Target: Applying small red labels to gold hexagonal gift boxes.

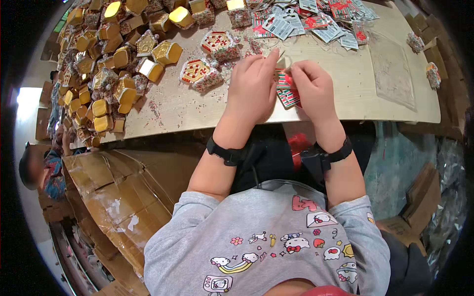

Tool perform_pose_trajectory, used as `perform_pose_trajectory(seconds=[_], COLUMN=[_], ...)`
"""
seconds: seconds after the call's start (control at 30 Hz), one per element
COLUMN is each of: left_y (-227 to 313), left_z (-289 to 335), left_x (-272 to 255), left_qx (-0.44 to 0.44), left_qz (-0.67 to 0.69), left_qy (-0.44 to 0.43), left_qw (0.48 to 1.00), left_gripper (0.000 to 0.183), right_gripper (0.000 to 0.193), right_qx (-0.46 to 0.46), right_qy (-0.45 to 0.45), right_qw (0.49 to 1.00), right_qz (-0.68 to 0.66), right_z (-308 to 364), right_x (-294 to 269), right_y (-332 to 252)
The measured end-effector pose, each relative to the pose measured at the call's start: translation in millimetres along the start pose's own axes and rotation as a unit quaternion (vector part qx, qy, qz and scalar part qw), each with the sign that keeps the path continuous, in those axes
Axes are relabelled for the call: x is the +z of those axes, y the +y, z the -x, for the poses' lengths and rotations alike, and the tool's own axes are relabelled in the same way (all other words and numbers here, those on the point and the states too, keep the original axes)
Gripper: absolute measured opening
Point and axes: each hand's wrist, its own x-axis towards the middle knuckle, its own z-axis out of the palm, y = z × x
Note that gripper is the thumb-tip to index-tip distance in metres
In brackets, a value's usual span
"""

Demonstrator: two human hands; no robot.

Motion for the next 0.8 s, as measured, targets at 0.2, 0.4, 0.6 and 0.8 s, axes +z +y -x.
perform_pose_trajectory(seconds=[0.2, 0.4, 0.6, 0.8], left_y=[-0.6, -1.1, -4.8, -1.1], left_z=[3.3, 3.0, 5.3, 11.3], left_x=[1.0, 4.6, -1.2, 2.1], left_qx=[-0.049, -0.045, -0.023, -0.096], left_qz=[-0.006, 0.086, 0.105, 0.272], left_qy=[-0.024, 0.056, 0.116, 0.118], left_qw=[0.999, 0.994, 0.987, 0.95], left_gripper=[0.055, 0.036, 0.028, 0.026], right_gripper=[0.011, 0.011, 0.012, 0.012], right_qx=[-0.093, -0.074, -0.152, -0.209], right_qy=[-0.028, -0.021, -0.031, -0.134], right_qw=[0.992, 0.995, 0.972, 0.931], right_qz=[0.077, 0.07, 0.176, 0.266], right_z=[0.7, 2.7, 3.5, -1.6], right_x=[4.6, 3.0, 10.1, -8.9], right_y=[-2.0, -6.7, -6.5, -14.6])
